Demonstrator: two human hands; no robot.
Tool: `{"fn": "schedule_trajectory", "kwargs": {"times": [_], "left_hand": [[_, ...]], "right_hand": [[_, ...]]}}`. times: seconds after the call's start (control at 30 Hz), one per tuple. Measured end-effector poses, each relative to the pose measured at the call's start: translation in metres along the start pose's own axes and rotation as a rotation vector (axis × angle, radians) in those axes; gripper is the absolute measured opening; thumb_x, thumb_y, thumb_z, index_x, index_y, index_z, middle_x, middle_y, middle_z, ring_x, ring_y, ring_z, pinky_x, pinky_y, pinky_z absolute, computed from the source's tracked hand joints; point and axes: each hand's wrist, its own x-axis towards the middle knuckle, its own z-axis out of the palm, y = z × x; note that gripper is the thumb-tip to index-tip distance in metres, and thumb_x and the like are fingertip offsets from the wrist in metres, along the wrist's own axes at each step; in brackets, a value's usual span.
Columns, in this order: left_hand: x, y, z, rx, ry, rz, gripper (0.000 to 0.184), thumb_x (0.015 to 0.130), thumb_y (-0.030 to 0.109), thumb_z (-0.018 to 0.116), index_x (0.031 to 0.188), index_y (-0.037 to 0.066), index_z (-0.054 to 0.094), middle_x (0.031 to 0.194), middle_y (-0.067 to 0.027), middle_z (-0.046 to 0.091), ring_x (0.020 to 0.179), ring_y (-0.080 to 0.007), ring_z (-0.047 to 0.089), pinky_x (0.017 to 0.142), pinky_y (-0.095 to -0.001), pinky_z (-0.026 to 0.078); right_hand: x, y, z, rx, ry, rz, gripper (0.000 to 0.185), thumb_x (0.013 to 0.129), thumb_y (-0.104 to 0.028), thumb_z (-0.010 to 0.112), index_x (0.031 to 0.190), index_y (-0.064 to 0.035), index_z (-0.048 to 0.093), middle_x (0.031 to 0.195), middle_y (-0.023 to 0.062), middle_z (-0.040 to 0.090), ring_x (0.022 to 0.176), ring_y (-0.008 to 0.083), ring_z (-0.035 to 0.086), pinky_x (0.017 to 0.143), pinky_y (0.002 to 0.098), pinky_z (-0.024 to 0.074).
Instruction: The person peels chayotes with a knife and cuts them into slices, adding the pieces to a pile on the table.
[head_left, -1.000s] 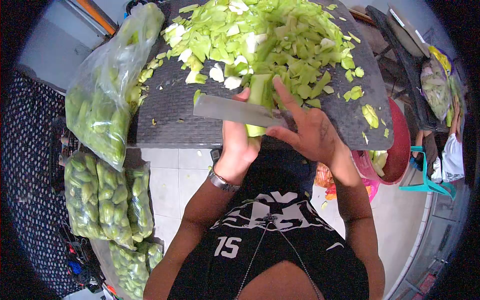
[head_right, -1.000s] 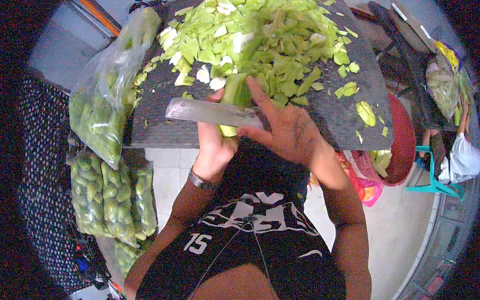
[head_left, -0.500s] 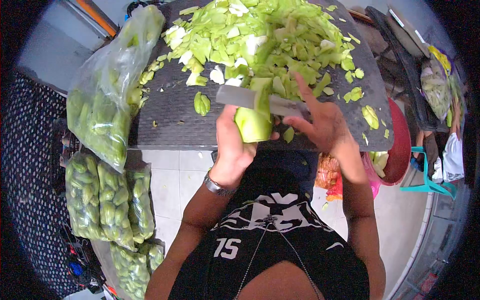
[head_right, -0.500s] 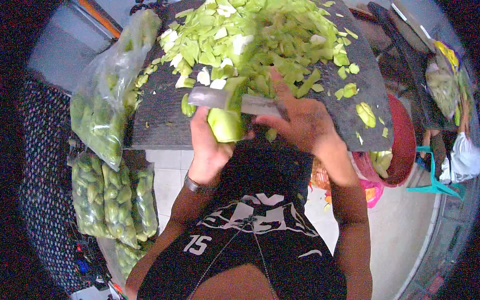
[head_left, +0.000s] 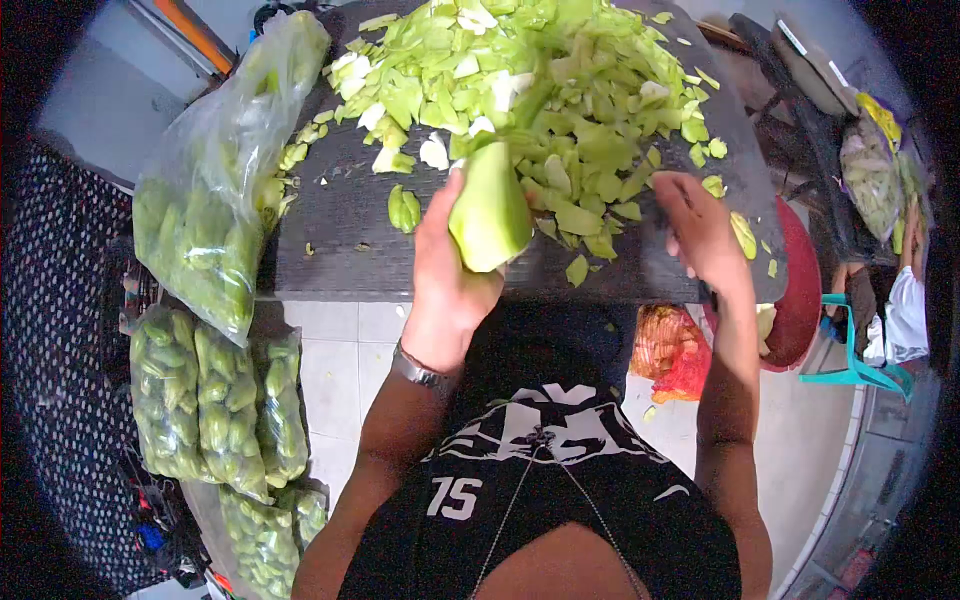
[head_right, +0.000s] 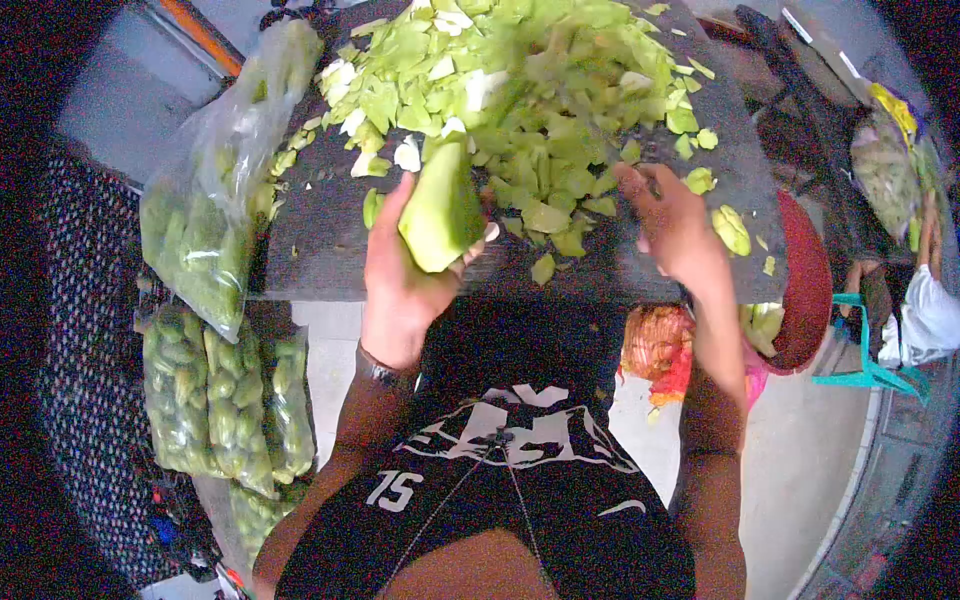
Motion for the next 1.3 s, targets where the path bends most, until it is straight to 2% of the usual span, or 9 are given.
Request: {"fn": "schedule_trajectory", "kwargs": {"times": [0.13,0.27,0.63,0.83,0.87,0.97,1.0,1.1,1.3], "left_hand": [[0.011,-0.005,0.005,-0.014,0.017,0.028,0.044,0.104,0.038,0.046,0.137,0.010,0.054,0.123,-0.0106,0.065,0.105,-0.0301,0.065,0.092,-0.0498,0.054],[0.013,-0.013,0.003,-0.048,-0.094,-0.085,0.041,0.102,0.042,0.049,0.130,0.011,0.056,0.112,-0.0097,0.068,0.105,-0.0263,0.066,0.089,-0.0462,0.057],[0.005,-0.027,0.019,-0.116,-0.166,-0.118,0.043,0.101,0.038,0.052,0.133,0.011,0.057,0.120,-0.0090,0.066,0.109,-0.0271,0.064,0.100,-0.0476,0.050],[-0.005,-0.029,0.005,0.157,-0.103,-0.012,0.050,0.104,0.044,0.043,0.140,0.011,0.052,0.120,-0.0110,0.067,0.100,-0.0284,0.069,0.071,-0.0473,0.060],[-0.010,-0.031,0.009,0.128,-0.054,-0.092,0.049,0.103,0.041,0.051,0.138,0.006,0.051,0.119,-0.0108,0.065,0.088,-0.0233,0.071,0.046,-0.0373,0.057],[-0.006,-0.036,0.002,0.138,-0.089,-0.052,0.054,0.104,0.045,0.050,0.141,0.006,0.050,0.122,-0.0110,0.065,0.096,-0.0236,0.070,0.064,-0.0407,0.061],[0.000,-0.040,0.013,0.082,-0.060,0.000,0.051,0.104,0.042,0.047,0.142,0.008,0.050,0.130,-0.0135,0.064,0.112,-0.0288,0.065,0.093,-0.0457,0.055],[0.003,-0.034,0.016,-0.011,-0.157,-0.013,0.050,0.105,0.039,0.049,0.143,0.006,0.051,0.136,-0.0149,0.061,0.121,-0.0285,0.061,0.108,-0.0438,0.046],[0.002,-0.030,0.006,0.111,-0.131,-0.044,0.052,0.105,0.044,0.046,0.140,0.006,0.052,0.119,-0.0121,0.067,0.097,-0.0251,0.071,0.069,-0.0392,0.060]], "right_hand": [[-0.011,-0.004,0.020,0.051,0.061,-0.342,0.058,0.096,-0.052,0.062,0.128,-0.0030,0.059,0.093,0.0246,0.071,0.083,0.0420,0.072,0.071,0.0456,0.0549],[-0.060,-0.029,0.047,-0.010,-0.065,-0.694,0.085,0.089,-0.051,0.071,0.154,-0.0110,0.036,0.107,0.0284,0.070,0.095,0.0426,0.071,0.076,0.0459,0.0556],[-0.056,-0.028,0.047,-0.183,-0.199,-0.759,0.097,0.087,-0.052,0.072,0.160,-0.0095,0.023,0.109,0.0317,0.067,0.096,0.0467,0.068,0.079,0.0473,0.0559],[-0.033,-0.012,0.043,-0.135,-0.143,-0.661,0.097,0.090,-0.060,0.064,0.159,-0.0081,0.021,0.075,0.0262,0.068,0.072,0.0475,0.068,0.062,0.0517,0.0548],[-0.029,-0.011,0.041,-0.132,-0.132,-0.621,0.099,0.090,-0.061,0.065,0.159,-0.0084,0.018,0.075,0.0271,0.067,0.073,0.0486,0.068,0.062,0.0524,0.0547],[-0.041,-0.016,0.032,-0.126,-0.209,-0.585,0.105,0.088,-0.063,0.065,0.160,-0.0087,0.011,0.074,0.0299,0.066,0.074,0.0514,0.067,0.063,0.0540,0.0544],[-0.046,-0.016,0.040,-0.139,-0.168,-0.685,0.108,0.088,-0.064,0.065,0.161,-0.0089,0.007,0.073,0.0304,0.066,0.074,0.0513,0.067,0.063,0.0539,0.0545],[-0.059,-0.025,0.037,-0.206,-0.257,-0.622,0.108,0.088,-0.065,0.064,0.161,-0.0089,0.007,0.071,0.0294,0.065,0.073,0.0506,0.067,0.063,0.0539,0.0544],[-0.044,-0.015,0.037,-0.188,-0.190,-0.645,0.103,0.090,-0.062,0.063,0.160,-0.0075,0.012,0.066,0.0278,0.063,0.069,0.0492,0.067,0.061,0.0532,0.0533]]}}
